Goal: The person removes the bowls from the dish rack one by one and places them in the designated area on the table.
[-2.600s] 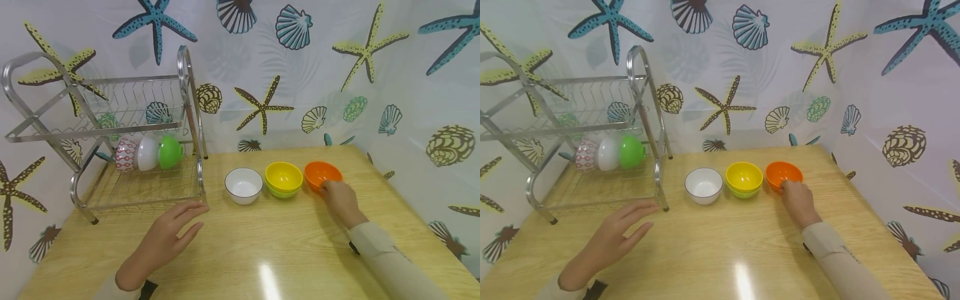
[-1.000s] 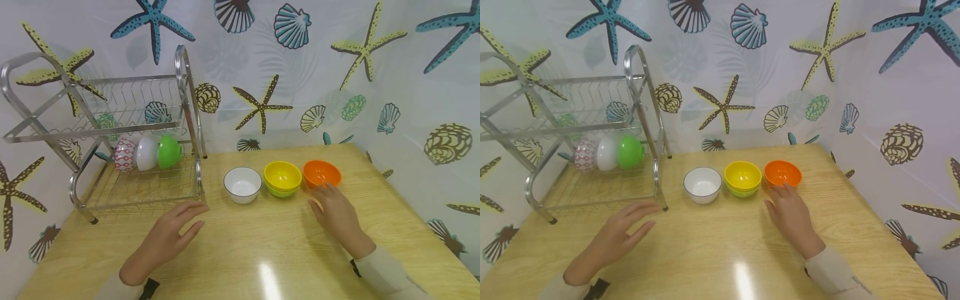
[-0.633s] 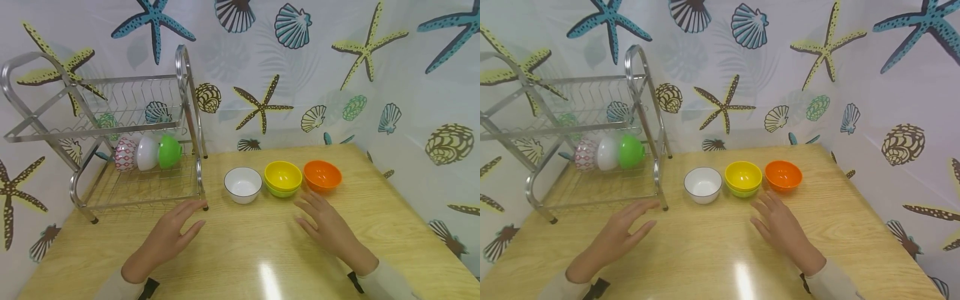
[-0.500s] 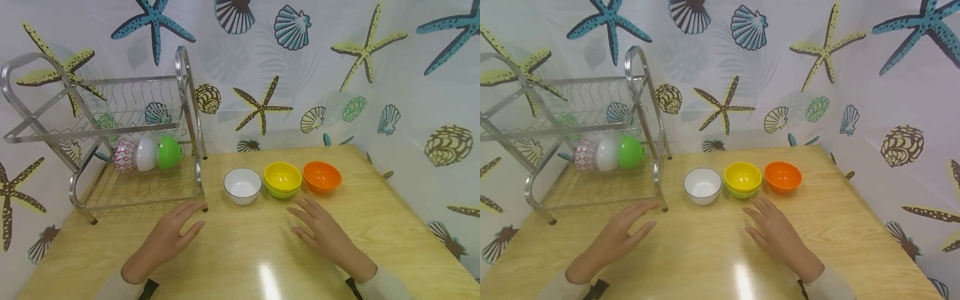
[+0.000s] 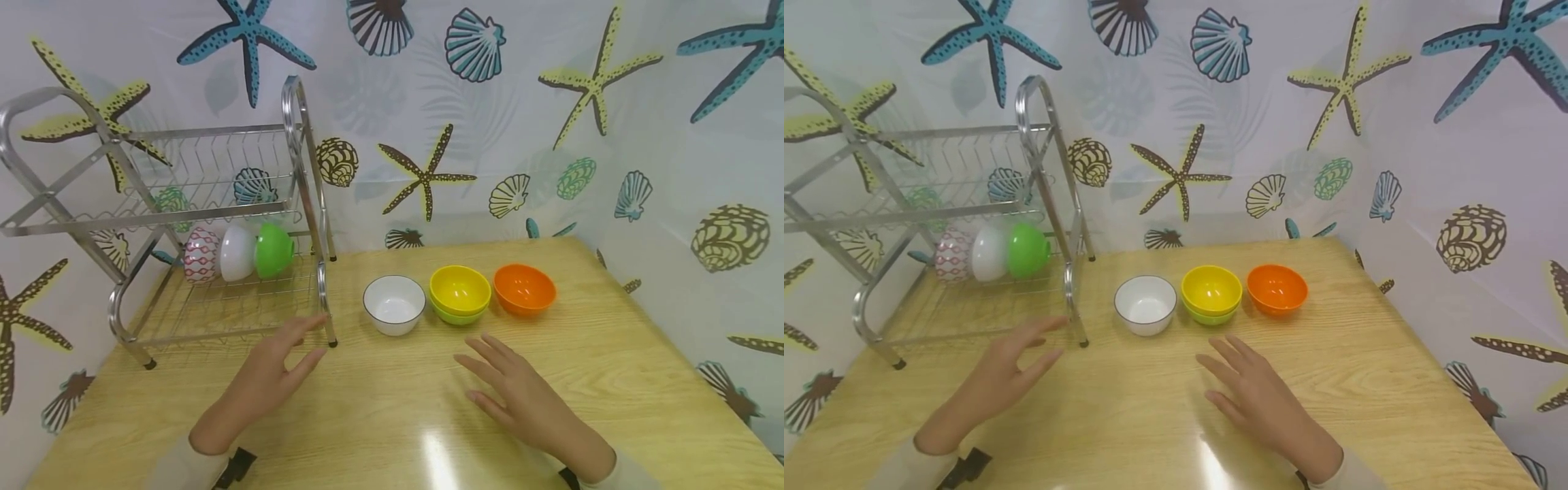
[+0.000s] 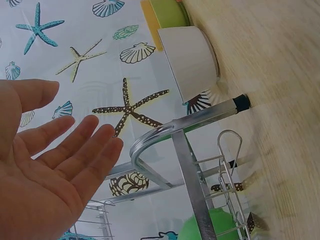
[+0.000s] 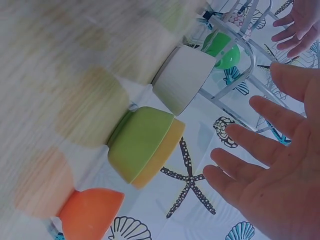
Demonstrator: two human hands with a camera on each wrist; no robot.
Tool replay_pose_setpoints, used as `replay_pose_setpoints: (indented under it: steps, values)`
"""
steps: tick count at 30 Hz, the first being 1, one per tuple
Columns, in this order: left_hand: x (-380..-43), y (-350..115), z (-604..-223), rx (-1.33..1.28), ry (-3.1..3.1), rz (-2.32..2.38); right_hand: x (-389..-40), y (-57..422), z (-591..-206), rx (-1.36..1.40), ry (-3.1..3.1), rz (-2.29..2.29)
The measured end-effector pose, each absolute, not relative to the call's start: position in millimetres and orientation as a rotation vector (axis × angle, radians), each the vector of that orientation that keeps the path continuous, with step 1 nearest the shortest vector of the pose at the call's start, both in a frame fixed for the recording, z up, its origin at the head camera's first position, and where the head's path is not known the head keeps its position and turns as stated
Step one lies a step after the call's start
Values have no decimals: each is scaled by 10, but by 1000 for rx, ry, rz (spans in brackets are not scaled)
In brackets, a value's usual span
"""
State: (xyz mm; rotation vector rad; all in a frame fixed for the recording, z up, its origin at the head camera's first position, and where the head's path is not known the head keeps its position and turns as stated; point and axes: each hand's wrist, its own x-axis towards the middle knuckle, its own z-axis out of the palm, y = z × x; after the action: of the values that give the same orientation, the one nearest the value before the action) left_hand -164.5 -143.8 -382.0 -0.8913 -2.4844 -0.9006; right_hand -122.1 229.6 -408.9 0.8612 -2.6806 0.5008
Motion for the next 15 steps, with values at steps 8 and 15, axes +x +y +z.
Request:
replay_pose_setpoints:
  steps: [8,15]
  values:
    - [-1776,-1531,-3676,-838,-2574,-996,-1181,2301,-4089,880,-2686,502]
    - [-1950,-1741,-3525,-780,-2672,-1165,-1164,2325,-4102,889,-2663,524]
